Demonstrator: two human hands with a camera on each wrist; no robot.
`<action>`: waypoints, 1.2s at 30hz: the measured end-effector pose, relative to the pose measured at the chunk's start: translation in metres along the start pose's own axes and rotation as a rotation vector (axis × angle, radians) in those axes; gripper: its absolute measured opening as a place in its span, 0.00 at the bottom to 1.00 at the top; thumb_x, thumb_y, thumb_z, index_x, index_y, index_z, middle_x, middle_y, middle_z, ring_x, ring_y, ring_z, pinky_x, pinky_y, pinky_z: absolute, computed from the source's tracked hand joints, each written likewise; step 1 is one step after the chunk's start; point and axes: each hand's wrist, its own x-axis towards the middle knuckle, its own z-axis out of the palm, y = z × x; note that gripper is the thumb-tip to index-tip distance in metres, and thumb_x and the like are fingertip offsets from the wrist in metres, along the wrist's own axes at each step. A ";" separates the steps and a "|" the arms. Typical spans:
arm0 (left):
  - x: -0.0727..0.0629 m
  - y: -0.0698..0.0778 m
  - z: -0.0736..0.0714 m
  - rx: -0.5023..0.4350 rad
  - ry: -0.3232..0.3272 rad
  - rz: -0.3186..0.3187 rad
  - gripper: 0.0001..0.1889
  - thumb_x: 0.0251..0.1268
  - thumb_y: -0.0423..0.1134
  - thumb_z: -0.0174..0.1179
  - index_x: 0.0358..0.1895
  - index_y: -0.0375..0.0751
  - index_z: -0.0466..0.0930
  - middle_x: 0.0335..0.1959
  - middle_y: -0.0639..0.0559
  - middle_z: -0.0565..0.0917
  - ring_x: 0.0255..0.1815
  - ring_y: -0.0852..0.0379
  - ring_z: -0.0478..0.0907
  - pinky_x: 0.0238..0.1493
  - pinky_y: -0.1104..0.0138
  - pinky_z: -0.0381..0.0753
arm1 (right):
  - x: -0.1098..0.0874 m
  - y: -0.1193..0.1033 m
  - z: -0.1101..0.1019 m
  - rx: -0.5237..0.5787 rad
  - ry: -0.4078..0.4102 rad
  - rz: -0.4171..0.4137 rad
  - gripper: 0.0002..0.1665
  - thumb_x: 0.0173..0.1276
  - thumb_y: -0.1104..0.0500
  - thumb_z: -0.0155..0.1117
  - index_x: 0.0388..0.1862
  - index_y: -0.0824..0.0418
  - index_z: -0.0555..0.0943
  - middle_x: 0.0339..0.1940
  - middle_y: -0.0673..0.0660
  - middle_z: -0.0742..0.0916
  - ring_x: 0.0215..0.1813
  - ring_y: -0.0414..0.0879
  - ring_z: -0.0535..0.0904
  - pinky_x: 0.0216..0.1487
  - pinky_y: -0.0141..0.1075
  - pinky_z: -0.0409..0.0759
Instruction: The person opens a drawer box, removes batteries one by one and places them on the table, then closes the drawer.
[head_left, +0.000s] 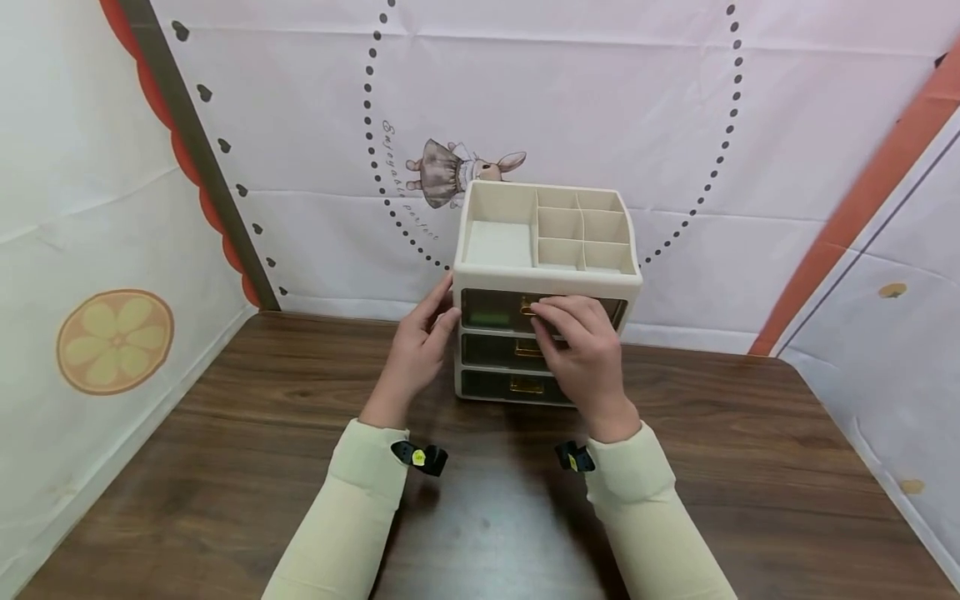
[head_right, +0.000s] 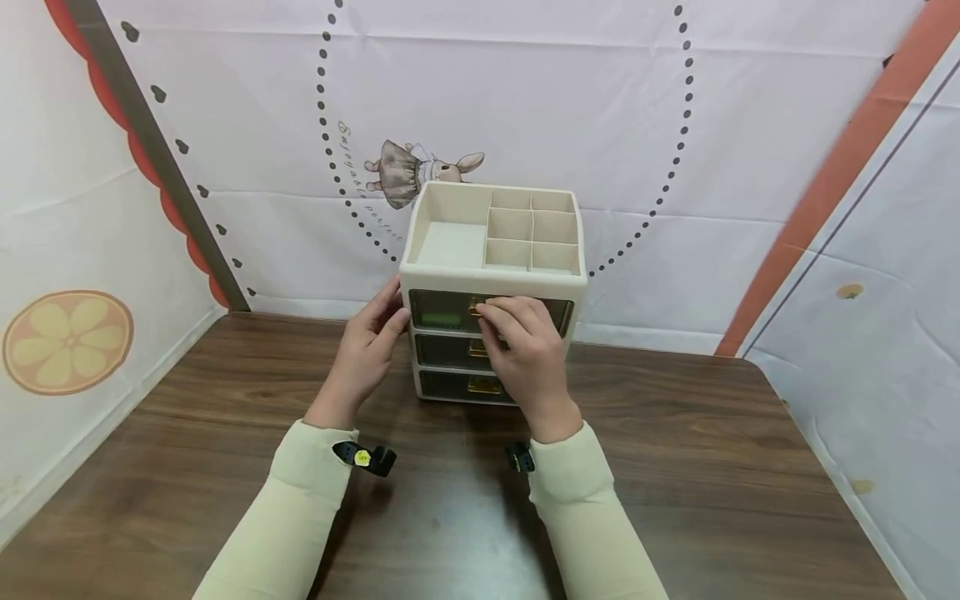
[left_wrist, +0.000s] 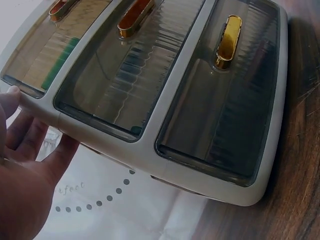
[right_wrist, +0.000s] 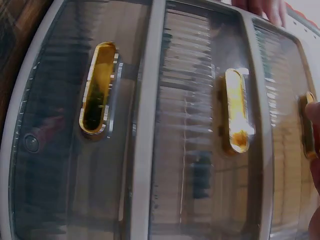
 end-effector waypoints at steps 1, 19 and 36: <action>0.001 0.001 0.001 -0.002 0.000 0.000 0.26 0.76 0.45 0.48 0.74 0.63 0.58 0.67 0.49 0.73 0.66 0.53 0.71 0.66 0.54 0.72 | 0.001 -0.001 0.001 -0.017 -0.008 -0.009 0.10 0.60 0.67 0.70 0.42 0.63 0.87 0.40 0.59 0.88 0.46 0.55 0.80 0.53 0.44 0.78; 0.009 0.012 0.007 -0.020 -0.026 0.032 0.26 0.76 0.43 0.49 0.74 0.61 0.58 0.67 0.46 0.73 0.66 0.52 0.71 0.65 0.54 0.73 | 0.005 -0.002 -0.008 -0.153 0.015 -0.107 0.11 0.62 0.72 0.64 0.41 0.64 0.87 0.37 0.59 0.87 0.42 0.55 0.79 0.48 0.45 0.79; 0.001 -0.002 -0.001 -0.067 -0.020 -0.021 0.25 0.77 0.42 0.48 0.74 0.53 0.60 0.65 0.43 0.73 0.67 0.49 0.70 0.64 0.50 0.72 | -0.008 -0.038 -0.023 -0.103 -0.010 -0.151 0.12 0.64 0.72 0.59 0.40 0.63 0.87 0.37 0.58 0.86 0.40 0.52 0.78 0.45 0.42 0.79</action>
